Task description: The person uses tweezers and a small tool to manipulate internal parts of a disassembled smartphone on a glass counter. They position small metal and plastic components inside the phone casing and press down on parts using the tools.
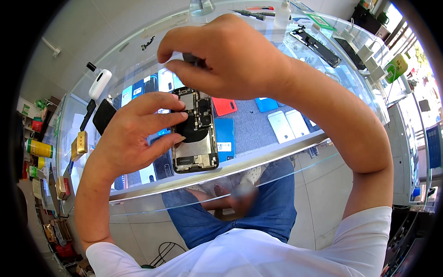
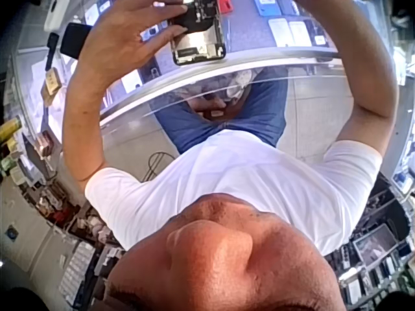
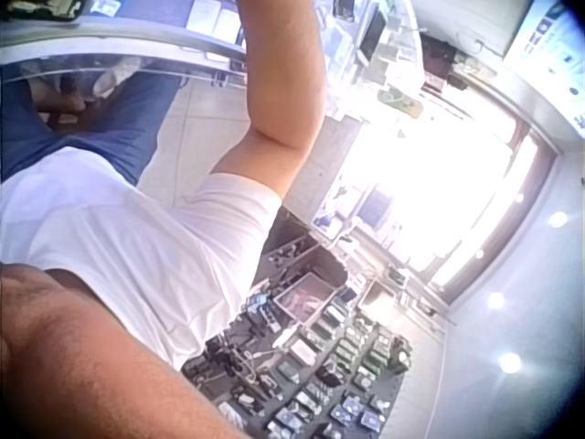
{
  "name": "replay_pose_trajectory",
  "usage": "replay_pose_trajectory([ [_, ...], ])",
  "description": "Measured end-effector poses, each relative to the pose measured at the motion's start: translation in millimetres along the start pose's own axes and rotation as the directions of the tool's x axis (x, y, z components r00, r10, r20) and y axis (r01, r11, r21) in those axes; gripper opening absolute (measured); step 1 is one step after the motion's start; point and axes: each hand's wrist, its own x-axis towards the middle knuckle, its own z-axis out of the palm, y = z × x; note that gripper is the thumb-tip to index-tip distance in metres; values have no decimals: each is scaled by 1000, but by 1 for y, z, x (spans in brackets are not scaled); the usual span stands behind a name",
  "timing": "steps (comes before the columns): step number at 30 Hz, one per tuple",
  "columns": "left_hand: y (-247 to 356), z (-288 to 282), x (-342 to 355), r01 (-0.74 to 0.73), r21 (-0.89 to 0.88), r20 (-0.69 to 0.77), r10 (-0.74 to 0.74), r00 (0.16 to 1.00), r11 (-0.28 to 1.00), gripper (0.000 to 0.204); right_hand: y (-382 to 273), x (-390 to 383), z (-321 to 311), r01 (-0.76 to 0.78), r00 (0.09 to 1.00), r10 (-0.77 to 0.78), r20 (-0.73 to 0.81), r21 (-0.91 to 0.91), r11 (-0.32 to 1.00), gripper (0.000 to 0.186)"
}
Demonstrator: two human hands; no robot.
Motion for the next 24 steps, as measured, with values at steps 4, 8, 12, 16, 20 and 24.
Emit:
replay_pose_trajectory([
  [4, 2, 0, 0, 11, 0, 3, -11, 1000, 1000, 33, 1, 6, 6, 95, 995, -95, 2, -51, 994, 20],
  [8, 1, 0, -1, 6, 15, -3, -6, 1000, 1000, 32, -6, 12, -6, -23, 981, 12, 195, 52, 998, 22],
  [12, 2, 0, 0, 7, 22, 5, -7, 1000, 1000, 32, -7, 9, -8, 56, 988, -75, 138, 139, 989, 27],
  [16, 2, 0, 0, 6, 38, 2, -7, 1000, 999, 31, -9, 10, -8, -93, 981, 86, 173, 33, 995, 31],
  [20, 1, 0, -1, 5, 16, -9, -5, 1000, 1000, 31, -4, 9, -8, 17, 989, -41, 140, 165, 986, 28],
  [24, 1, 0, 0, 7, 13, -6, -7, 1000, 1000, 31, -4, 7, -8, -6, 993, 0, 119, 56, 998, 26],
])
